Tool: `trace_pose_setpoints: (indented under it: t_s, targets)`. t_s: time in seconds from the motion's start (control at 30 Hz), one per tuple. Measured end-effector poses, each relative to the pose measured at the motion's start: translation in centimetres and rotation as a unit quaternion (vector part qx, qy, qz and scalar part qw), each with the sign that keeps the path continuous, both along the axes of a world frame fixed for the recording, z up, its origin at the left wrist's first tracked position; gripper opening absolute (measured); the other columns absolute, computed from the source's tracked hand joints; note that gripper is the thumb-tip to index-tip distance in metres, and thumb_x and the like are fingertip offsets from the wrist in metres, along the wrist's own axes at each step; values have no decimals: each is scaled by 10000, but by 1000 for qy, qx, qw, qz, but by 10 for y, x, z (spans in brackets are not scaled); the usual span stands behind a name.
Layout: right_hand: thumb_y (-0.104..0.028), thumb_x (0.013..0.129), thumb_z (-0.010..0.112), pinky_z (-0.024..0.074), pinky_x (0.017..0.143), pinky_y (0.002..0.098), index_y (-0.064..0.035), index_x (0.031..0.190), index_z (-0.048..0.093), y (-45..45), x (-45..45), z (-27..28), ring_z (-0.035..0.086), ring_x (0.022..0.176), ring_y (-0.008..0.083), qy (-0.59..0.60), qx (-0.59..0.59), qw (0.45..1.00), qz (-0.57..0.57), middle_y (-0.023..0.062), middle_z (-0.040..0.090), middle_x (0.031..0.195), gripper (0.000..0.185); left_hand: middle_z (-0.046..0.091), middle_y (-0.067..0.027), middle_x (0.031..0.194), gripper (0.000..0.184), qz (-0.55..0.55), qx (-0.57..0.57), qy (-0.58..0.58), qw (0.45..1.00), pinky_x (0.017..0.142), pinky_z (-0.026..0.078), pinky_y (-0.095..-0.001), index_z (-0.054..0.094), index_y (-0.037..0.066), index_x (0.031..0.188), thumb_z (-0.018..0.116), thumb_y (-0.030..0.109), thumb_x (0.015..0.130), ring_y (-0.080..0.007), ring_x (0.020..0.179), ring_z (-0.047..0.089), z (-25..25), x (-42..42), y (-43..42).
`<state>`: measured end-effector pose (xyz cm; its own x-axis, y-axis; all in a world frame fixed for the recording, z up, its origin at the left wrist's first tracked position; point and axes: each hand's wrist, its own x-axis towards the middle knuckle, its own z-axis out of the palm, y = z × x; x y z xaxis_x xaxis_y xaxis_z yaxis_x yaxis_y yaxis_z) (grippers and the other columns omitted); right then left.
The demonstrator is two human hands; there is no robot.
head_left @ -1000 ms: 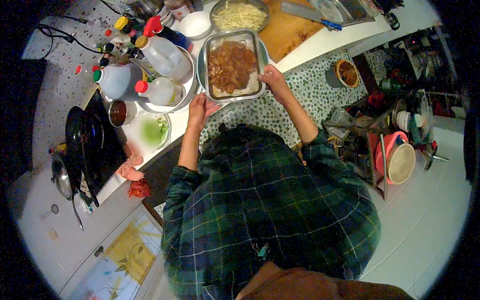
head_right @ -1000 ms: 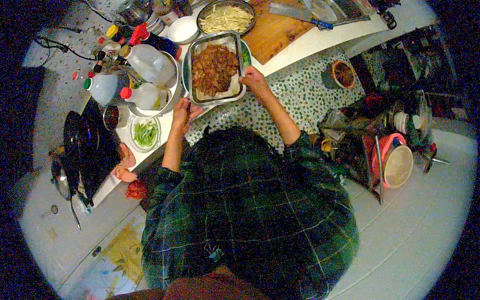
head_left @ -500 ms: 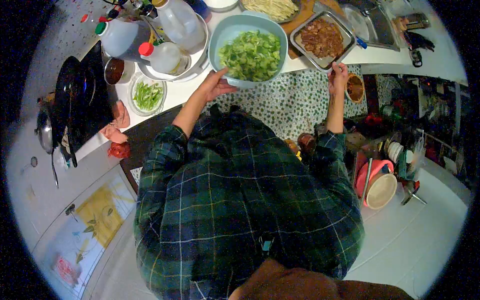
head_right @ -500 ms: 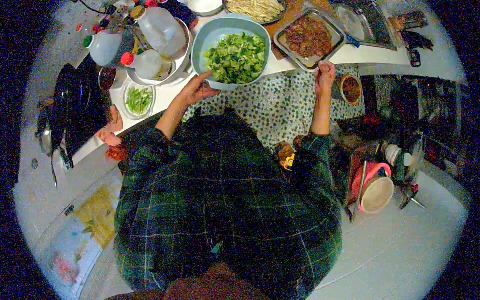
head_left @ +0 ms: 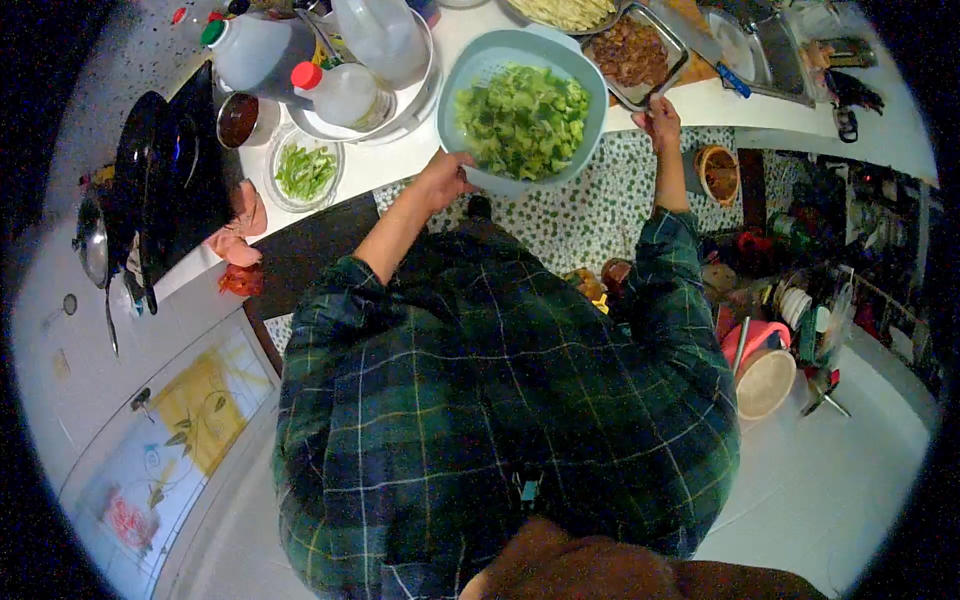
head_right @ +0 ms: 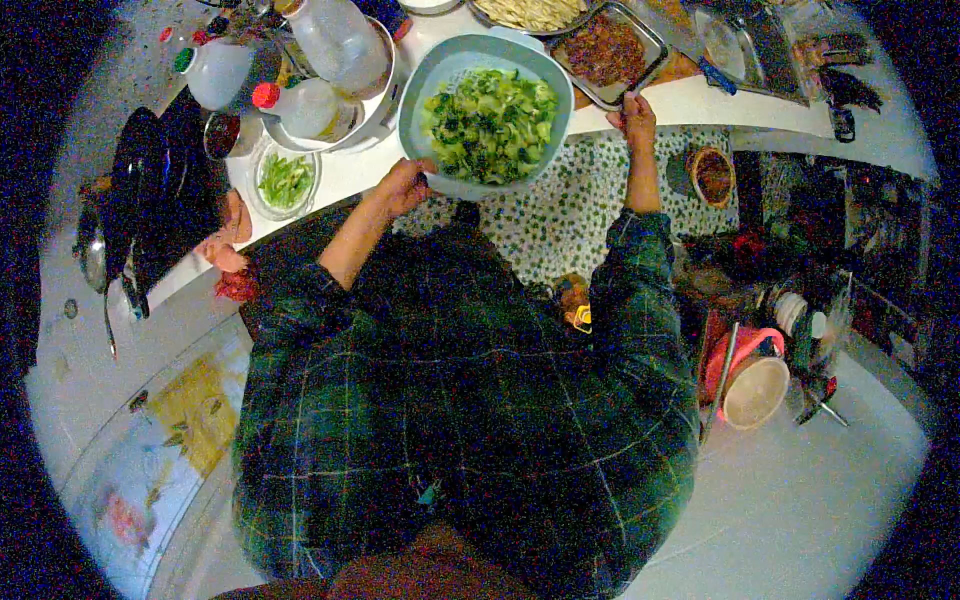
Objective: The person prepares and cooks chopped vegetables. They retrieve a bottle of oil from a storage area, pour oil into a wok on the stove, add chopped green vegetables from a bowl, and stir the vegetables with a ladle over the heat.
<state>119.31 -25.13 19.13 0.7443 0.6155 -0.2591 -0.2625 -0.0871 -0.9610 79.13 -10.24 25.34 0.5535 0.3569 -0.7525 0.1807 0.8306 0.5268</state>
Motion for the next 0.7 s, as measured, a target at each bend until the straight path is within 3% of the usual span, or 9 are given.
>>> trace_pose_setpoints:
  t_s: [0.07, 0.1, 0.17, 0.27, 0.3, 0.43, 0.5, 0.6, 0.7]
  targets:
    - [-398, 856, 549, 397, 433, 210, -24, 1083, 508, -3, -25, 14, 578, 623, 120, -6, -39, 996, -85, 31, 567, 741, 440, 570, -127, 895, 285, 4, -2, -40, 999, 700, 545, -392, 442, -15, 1043, 502, 30, 768, -283, 799, 603, 12, -18, -15]
    - [-437, 881, 479, 429, 470, 208, -19, 1081, 512, -11, -67, 59, 580, 662, 117, -19, -62, 997, -45, 38, 585, 809, 465, 563, -126, 942, 326, 15, 2, -25, 1000, 701, 544, -385, 429, 4, 1082, 503, 19, 765, -279, 838, 596, 21, -25, -22]
    - [-518, 881, 407, 433, 505, 224, -47, 1081, 523, -38, -109, 65, 528, 605, 90, 162, 53, 980, 105, 28, 592, 840, 525, 441, -109, 1063, 501, 8, 38, -65, 997, 707, 505, -376, 291, 61, 1223, 472, -21, 763, -245, 908, 514, 31, -45, -35]
    - [-499, 875, 438, 455, 552, 214, -72, 1055, 524, -65, -225, 117, 532, 673, 74, 261, 20, 964, 38, 21, 573, 840, 471, 466, -116, 1113, 545, -33, 43, -61, 997, 682, 501, -374, 277, 75, 1266, 487, -4, 769, -238, 907, 526, 25, -82, -48]
    - [-479, 876, 459, 459, 586, 221, -73, 1049, 522, -73, -247, 107, 542, 713, 83, 283, 30, 958, 8, 37, 571, 852, 446, 542, -94, 1093, 461, -59, 81, 30, 995, 683, 517, -366, 375, 79, 1220, 568, 72, 801, -237, 905, 575, 32, -94, -52]
    - [-332, 867, 542, 456, 664, 266, -51, 1029, 519, -91, -304, 91, 545, 801, 137, 173, -146, 970, 85, 74, 566, 876, 325, 562, -86, 1081, 392, -119, 148, 61, 980, 721, 496, -353, 434, 61, 1176, 577, 107, 814, -224, 902, 577, 15, -158, -64]
    - [-172, 814, 577, 448, 659, 292, -33, 1026, 512, -90, -323, 68, 546, 787, 167, 74, -91, 985, 129, 75, 566, 872, 262, 559, -87, 1089, 385, -79, 148, 41, 985, 731, 493, -353, 441, 60, 1173, 579, 113, 817, -224, 912, 576, 23, -181, -70]
    - [-96, 719, 562, 439, 739, 295, -6, 1002, 548, -76, -361, 80, 551, 795, 170, 88, -114, 980, 135, 46, 598, 879, 297, 563, -102, 1080, 416, 6, 136, 19, 991, 739, 492, -347, 435, 52, 1186, 600, 102, 806, -232, 923, 578, 38, -221, -78]
    - [-109, 711, 583, 442, 722, 305, -10, 987, 549, -73, -403, 64, 551, 791, 173, 49, -104, 982, 152, 58, 601, 863, 295, 508, -149, 1142, 609, 45, 186, -4, 982, 655, 555, -424, 241, 89, 1301, 594, 147, 808, -291, 959, 580, 36, -276, -91]
